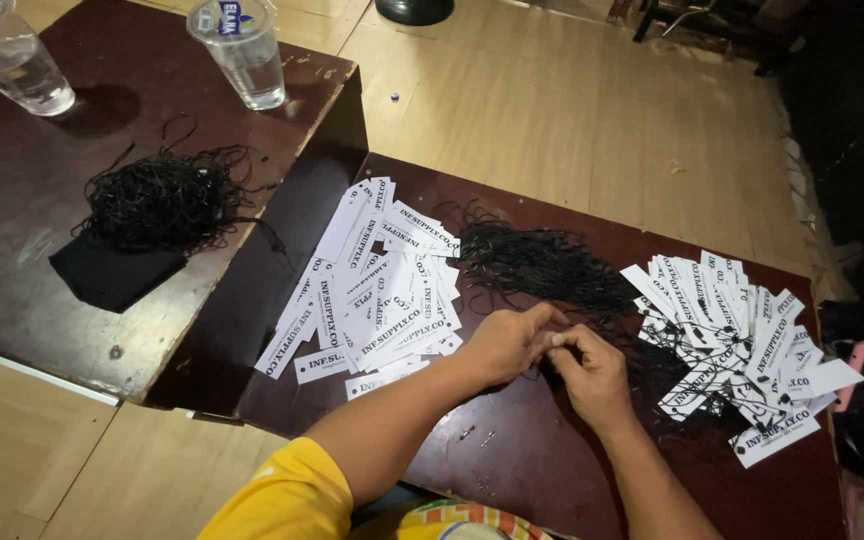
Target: Attaching paper brand labels to black strings by hand for garment tagging.
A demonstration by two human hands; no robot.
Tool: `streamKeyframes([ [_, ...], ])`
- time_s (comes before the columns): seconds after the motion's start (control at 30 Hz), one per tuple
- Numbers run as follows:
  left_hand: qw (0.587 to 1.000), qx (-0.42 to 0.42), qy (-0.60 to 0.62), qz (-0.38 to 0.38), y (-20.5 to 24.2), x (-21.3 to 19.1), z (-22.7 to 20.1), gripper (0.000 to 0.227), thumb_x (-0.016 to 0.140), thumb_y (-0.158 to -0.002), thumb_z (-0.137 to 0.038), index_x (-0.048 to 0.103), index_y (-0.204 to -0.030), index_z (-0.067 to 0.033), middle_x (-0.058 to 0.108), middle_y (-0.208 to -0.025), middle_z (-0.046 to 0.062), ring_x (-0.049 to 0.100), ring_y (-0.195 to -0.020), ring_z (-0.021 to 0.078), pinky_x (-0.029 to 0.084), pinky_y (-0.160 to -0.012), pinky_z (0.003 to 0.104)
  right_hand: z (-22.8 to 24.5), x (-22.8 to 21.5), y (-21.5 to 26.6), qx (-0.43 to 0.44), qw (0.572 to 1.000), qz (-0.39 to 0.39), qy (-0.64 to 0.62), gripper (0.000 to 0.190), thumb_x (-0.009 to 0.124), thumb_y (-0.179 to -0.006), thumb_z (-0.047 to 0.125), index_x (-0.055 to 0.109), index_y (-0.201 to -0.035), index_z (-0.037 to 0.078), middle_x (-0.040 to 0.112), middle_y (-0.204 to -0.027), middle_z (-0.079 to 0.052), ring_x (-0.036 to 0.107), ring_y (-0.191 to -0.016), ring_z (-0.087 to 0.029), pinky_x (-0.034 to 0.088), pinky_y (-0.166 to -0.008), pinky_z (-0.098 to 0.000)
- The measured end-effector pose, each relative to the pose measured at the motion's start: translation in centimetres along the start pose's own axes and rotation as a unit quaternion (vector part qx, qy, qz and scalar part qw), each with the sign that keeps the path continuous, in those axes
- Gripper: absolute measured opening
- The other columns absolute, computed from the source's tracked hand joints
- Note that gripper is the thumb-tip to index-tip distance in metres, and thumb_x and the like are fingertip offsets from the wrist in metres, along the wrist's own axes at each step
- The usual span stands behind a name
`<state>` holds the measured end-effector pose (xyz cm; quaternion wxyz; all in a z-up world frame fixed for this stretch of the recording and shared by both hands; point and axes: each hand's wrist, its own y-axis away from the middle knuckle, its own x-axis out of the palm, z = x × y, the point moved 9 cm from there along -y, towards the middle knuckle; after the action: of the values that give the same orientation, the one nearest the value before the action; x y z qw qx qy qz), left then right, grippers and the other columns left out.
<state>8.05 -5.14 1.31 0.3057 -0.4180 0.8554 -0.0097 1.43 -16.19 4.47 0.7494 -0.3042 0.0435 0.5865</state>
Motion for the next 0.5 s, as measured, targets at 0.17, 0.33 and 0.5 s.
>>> streamKeyframes([
  [0.17, 0.998, -0.019, 0.064, -0.01, -0.1, -1.4, -1.2, 0.018, 0.062, -0.1, -0.025, 0.065, -0.116, -0.0169, 0.072, -0.069, 0.007, 0.074, -0.077, 0.0322, 0.057, -0.074, 0.042, -0.6, -0.6, -0.5, 0.03, 0.999, -0.002, 0.036, 0.006, 0.069, -0.088, 0.002, 0.073, -0.085, 0.005, 0.067, -0.061, -0.011, 0.065, -0.063, -0.025, 0.054, -0.068, -0.0405],
  [0.33, 0.994, -0.048, 0.096, -0.009, 0.2, -0.8, -0.7, 0.024, 0.065, -0.099, -0.025, 0.064, -0.121, -0.0167, 0.073, -0.07, 0.007, 0.074, -0.076, 0.0322, 0.058, -0.074, 0.041, -0.5, -0.4, 0.1, 0.08, 0.997, -0.009, -0.022, 0.019, 0.071, -0.085, -0.001, 0.07, -0.104, 0.001, 0.074, -0.081, -0.014, 0.067, -0.078, -0.022, 0.055, -0.077, -0.041],
  [0.5, 0.992, -0.048, 0.118, -0.011, 0.4, -0.5, -0.1, 0.029, 0.064, -0.1, -0.03, 0.064, -0.126, -0.0179, 0.073, -0.069, 0.005, 0.075, -0.07, 0.0218, 0.059, -0.071, 0.036, 0.1, 0.5, 0.1, 0.022, 0.999, 0.023, -0.02, 0.011, 0.074, -0.083, -0.003, 0.071, -0.092, 0.002, 0.069, -0.077, -0.01, 0.066, -0.079, -0.02, 0.054, -0.078, -0.0389],
])
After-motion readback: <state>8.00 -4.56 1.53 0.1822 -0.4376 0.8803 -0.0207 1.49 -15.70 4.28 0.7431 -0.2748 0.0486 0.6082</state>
